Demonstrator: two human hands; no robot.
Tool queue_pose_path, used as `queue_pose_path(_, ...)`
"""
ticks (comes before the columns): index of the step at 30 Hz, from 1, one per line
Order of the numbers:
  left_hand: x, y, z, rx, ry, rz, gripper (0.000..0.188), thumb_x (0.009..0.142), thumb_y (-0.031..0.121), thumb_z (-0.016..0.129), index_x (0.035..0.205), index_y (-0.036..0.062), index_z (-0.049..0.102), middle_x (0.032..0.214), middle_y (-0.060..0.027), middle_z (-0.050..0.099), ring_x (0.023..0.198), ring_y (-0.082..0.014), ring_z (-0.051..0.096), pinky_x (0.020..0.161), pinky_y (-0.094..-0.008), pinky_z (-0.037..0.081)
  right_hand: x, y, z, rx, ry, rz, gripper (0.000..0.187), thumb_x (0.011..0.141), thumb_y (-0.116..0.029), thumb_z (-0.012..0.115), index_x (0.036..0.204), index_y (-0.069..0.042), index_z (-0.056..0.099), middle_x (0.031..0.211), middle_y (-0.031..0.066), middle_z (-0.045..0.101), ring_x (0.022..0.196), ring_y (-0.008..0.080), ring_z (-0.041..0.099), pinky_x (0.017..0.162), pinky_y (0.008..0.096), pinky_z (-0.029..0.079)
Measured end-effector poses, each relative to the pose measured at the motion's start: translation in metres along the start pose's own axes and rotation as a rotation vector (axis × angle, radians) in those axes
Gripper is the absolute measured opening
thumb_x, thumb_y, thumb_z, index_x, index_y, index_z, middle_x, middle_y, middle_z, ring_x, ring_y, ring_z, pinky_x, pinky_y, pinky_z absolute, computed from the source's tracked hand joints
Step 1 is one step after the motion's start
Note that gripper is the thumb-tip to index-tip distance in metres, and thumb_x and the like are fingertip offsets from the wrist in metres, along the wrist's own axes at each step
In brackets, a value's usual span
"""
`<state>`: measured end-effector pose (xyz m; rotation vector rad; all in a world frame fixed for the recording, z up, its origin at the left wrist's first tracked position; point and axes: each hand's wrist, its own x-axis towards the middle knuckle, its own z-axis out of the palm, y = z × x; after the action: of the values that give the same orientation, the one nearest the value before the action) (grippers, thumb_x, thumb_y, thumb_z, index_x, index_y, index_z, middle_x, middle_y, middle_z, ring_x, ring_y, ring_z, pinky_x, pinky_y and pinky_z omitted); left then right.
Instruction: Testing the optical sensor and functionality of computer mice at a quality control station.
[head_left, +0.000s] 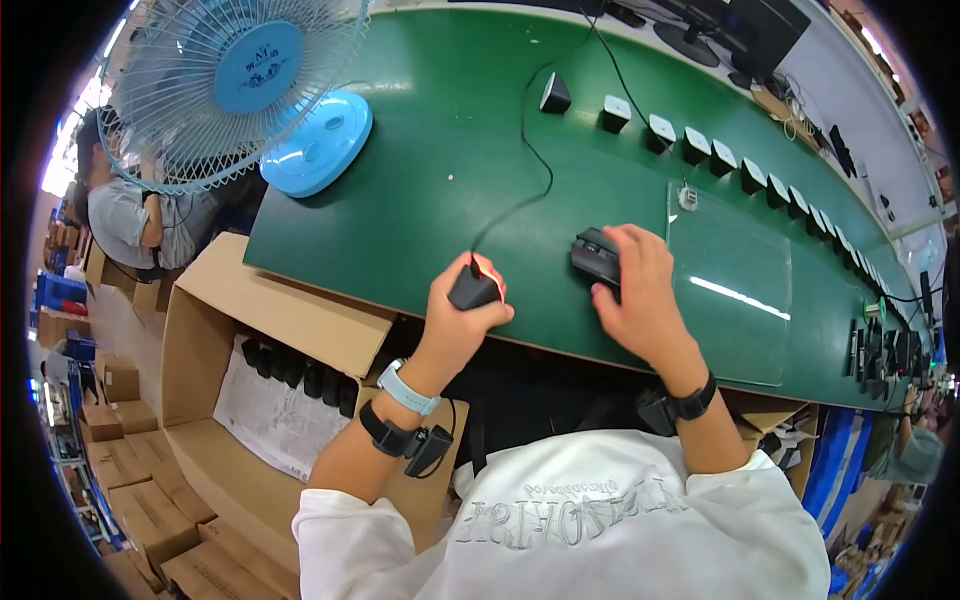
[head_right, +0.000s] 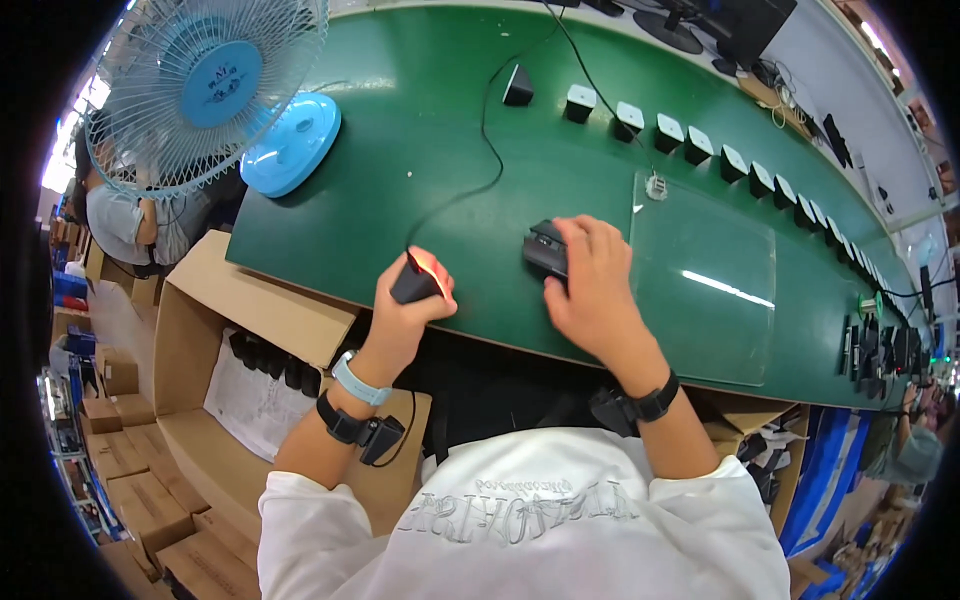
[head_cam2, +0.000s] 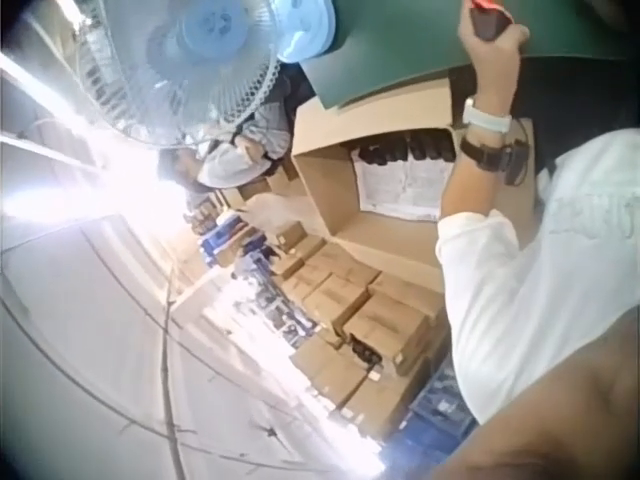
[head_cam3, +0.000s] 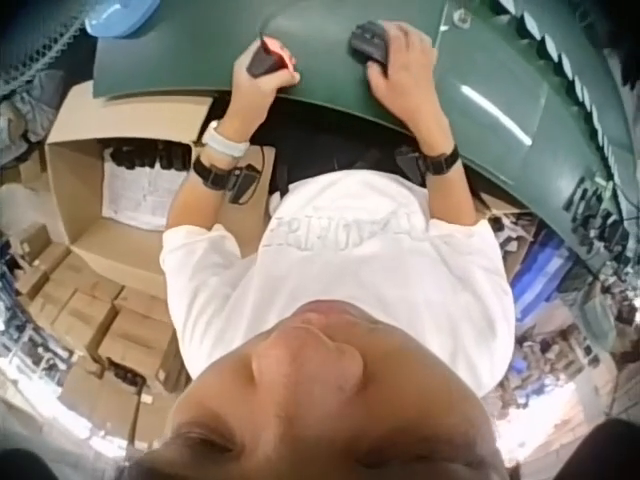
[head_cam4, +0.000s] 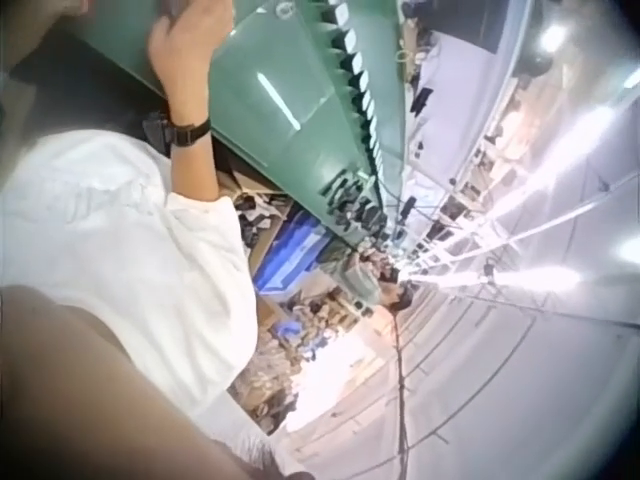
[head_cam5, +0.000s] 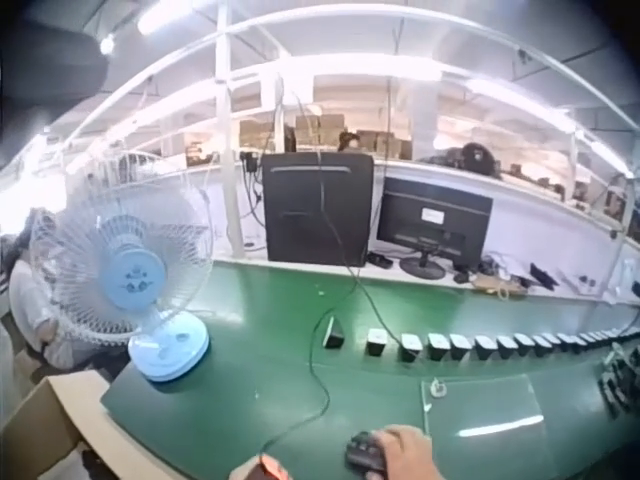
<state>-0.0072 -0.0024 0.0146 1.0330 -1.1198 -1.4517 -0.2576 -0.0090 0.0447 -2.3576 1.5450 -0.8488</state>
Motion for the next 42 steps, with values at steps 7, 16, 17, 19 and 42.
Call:
queue_pose_path(7, -0.005, 0.0, 0.016, 0.429, 0.137, 0.371, 0.029, 0.074, -0.001, 0.073, 0.095, 0.0032, 0.052, 0.075, -0.0073, 0.057, 0.07, -0.0139, 0.053, 0.064, -0.0299, 0.047, 0.021, -0.074, 0.043, 0.577, 0.079, -0.072, 0.025, 0.085, -0.013, 0.076, 0.103, 0.001, 0.063, 0.096, 0.0172, 0.065, 0.086, 0.0319, 0.064, 0.076, 0.0388, 0.053)
queue_pose_path(16, 0.0, 0.092, -0.056, 0.946, 0.49, 0.473, 0.027, 0.071, 0.0, 0.066, 0.096, 0.0008, 0.057, 0.079, -0.0229, 0.063, 0.077, -0.0487, 0.062, 0.066, -0.0478, 0.05, 0.126, -0.11, 0.077, 0.994, 0.371, 0.026, 0.017, 0.099, -0.012, 0.064, 0.088, 0.0, 0.059, 0.079, 0.0091, 0.066, 0.069, 0.0165, 0.063, 0.062, 0.0291, 0.05)
queue_pose_path(17, -0.014, 0.107, -0.084, 0.976, 0.555, 0.3, 0.03, 0.072, 0.004, 0.069, 0.1, 0.0003, 0.059, 0.085, -0.0238, 0.066, 0.082, -0.0453, 0.066, 0.07, -0.0462, 0.052, 0.153, -0.103, 0.069, 0.936, 0.387, 0.059, 0.024, 0.104, -0.018, 0.056, 0.088, -0.002, 0.059, 0.079, 0.0062, 0.065, 0.071, 0.0122, 0.061, 0.063, 0.0289, 0.049)
queue_pose_path(19, -0.031, 0.112, -0.154, 1.07, 0.697, 0.21, 0.033, 0.071, 0.005, 0.072, 0.101, -0.0008, 0.06, 0.084, -0.0152, 0.066, 0.077, -0.026, 0.063, 0.074, -0.0375, 0.051, 0.206, -0.041, 0.071, 0.513, 0.423, -0.034, 0.034, 0.106, -0.03, 0.053, 0.097, -0.001, 0.068, 0.092, 0.0137, 0.073, 0.075, 0.0276, 0.068, 0.068, 0.0383, 0.051)
queue_pose_path(42, -0.13, -0.074, -0.508, 1.321, 1.311, -0.159, 0.03, 0.084, 0.005, 0.066, 0.113, -0.0019, 0.069, 0.11, -0.0228, 0.072, 0.096, -0.0377, 0.07, 0.09, -0.0421, 0.054, 0.232, 0.12, 0.065, 0.062, -0.213, -0.003, 0.02, 0.102, -0.018, 0.061, 0.104, 0.002, 0.059, 0.085, 0.0077, 0.062, 0.074, 0.0119, 0.054, 0.069, 0.0292, 0.046)
